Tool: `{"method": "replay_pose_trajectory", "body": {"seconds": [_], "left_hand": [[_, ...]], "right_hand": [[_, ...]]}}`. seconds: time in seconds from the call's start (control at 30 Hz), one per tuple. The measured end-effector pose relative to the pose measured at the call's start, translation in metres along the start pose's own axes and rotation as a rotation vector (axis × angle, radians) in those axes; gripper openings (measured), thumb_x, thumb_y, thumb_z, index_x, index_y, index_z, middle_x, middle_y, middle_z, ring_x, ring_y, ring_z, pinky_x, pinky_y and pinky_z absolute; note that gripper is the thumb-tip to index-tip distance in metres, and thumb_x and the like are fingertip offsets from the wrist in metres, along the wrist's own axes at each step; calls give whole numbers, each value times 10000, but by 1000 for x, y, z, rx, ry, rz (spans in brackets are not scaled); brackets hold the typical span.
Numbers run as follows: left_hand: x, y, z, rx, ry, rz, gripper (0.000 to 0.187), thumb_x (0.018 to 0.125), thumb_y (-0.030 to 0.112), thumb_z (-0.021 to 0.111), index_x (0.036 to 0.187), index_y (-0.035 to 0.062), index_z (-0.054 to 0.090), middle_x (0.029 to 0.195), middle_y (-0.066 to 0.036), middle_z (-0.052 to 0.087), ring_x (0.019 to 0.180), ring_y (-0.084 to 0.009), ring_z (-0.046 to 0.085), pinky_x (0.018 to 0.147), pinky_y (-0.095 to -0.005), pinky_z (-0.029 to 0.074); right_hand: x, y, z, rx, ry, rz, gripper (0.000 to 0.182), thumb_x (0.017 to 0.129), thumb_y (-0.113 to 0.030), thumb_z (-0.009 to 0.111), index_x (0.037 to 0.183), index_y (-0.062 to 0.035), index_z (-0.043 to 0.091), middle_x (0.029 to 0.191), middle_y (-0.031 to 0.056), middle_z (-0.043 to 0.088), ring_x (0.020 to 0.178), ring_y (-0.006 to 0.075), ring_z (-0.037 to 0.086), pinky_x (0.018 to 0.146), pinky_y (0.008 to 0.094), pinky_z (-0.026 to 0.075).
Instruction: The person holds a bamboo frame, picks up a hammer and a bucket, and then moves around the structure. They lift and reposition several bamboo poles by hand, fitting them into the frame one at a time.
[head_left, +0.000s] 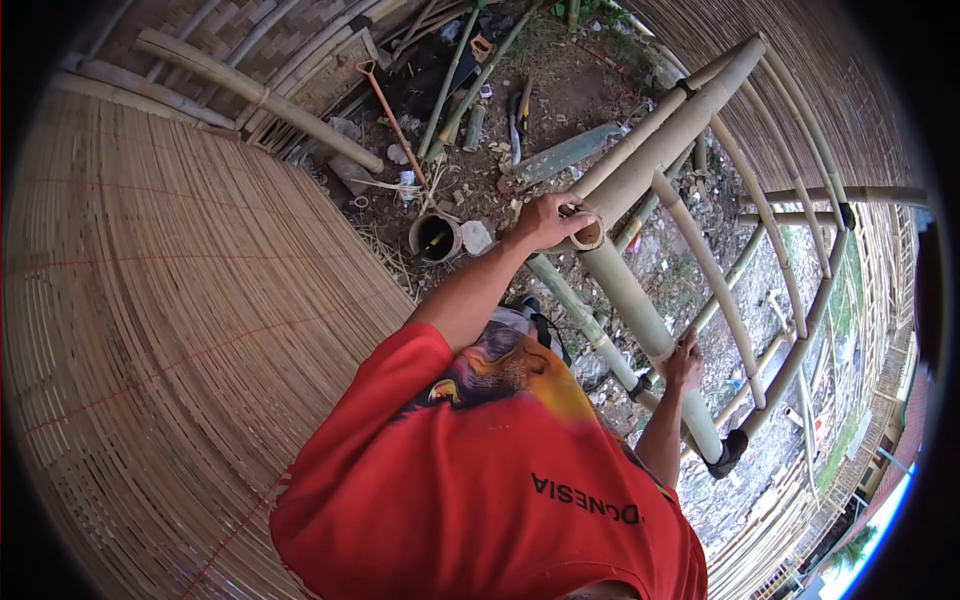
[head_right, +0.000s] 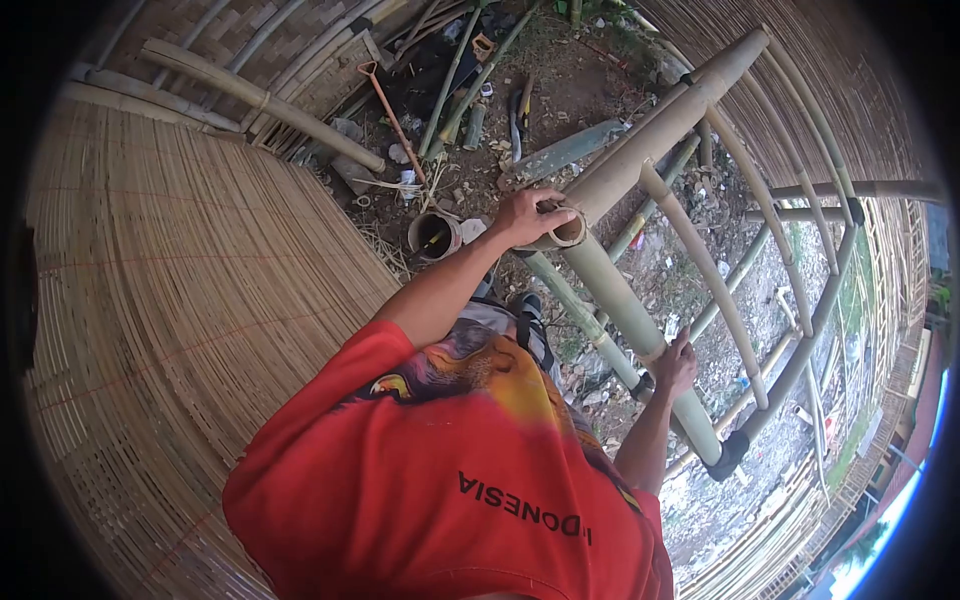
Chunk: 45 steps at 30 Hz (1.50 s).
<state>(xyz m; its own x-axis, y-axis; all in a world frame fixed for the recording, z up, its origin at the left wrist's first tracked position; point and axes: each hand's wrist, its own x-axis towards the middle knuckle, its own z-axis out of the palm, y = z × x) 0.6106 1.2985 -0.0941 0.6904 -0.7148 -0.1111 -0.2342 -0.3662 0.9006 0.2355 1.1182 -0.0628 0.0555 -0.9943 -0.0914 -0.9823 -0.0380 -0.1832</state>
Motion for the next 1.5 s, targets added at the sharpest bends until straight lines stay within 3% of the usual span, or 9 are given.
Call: {"method": "replay_pose_trajectory", "body": {"seconds": [0.2,0.53,0.7,0.93,1.1,1.2,1.27,1.33,1.5], "left_hand": [[-2,2,-1,-26,16,16,545,758,590,752,1088,158,737,976,-117,738,896,-273,714,806,-384,552],[-2,6,-2,-40,-26,-21,575,764,583,751,1152,160,716,1016,-105,735,925,-250,709,825,-365,547],[-6,16,-6,-116,-57,-84,527,780,492,772,1151,123,713,1022,-94,739,930,-211,711,832,-338,545],[-4,4,4,-77,-14,-25,529,808,500,754,1151,100,711,1051,-101,734,960,-220,709,838,-337,545],[-6,-6,-14,-136,-164,47,603,855,527,721,1259,84,656,1192,-136,689,1114,-242,659,936,-358,510],[-7,-31,-38,-258,-43,-2,676,852,573,703,1267,43,633,1142,-173,703,1027,-247,683,880,-345,528],[-22,-34,-74,-383,26,-234,684,851,533,731,1239,-19,618,1164,-184,685,1062,-243,661,897,-333,513],[-27,-82,-84,-325,209,-399,654,850,501,747,1199,-39,626,1154,-168,687,1076,-237,649,899,-337,505],[-65,-163,-124,-334,371,-708,539,860,439,751,1149,-6,654,1094,-146,695,1006,-232,660,835,-353,519]], "right_hand": [[-7,-8,-11,2,-49,-16,764,967,-698,278,990,-100,752,973,202,707,956,402,648,820,524,474],[1,3,2,43,74,-3,783,942,-722,342,824,-54,736,785,220,682,812,403,653,750,516,467],[-12,-14,-18,85,38,29,752,947,-704,352,928,-75,764,853,231,696,875,430,658,797,525,476],[-11,-10,-20,56,24,36,754,940,-716,349,965,-89,766,882,230,701,896,440,654,808,531,476],[-5,1,-12,84,55,15,741,933,-722,375,930,-87,759,868,231,692,888,436,650,789,517,475],[-12,-7,-16,78,133,8,657,952,-638,430,842,-67,736,801,226,684,835,439,658,749,529,486],[-15,-10,-20,105,118,-14,656,949,-642,434,860,-70,744,805,226,685,846,437,660,758,527,487],[-14,-10,-17,83,142,-4,660,948,-642,435,861,-66,744,800,226,684,835,436,659,750,529,485],[-11,-16,-22,66,110,-1,666,950,-637,436,829,-54,734,803,227,684,824,434,655,743,528,481]]}}
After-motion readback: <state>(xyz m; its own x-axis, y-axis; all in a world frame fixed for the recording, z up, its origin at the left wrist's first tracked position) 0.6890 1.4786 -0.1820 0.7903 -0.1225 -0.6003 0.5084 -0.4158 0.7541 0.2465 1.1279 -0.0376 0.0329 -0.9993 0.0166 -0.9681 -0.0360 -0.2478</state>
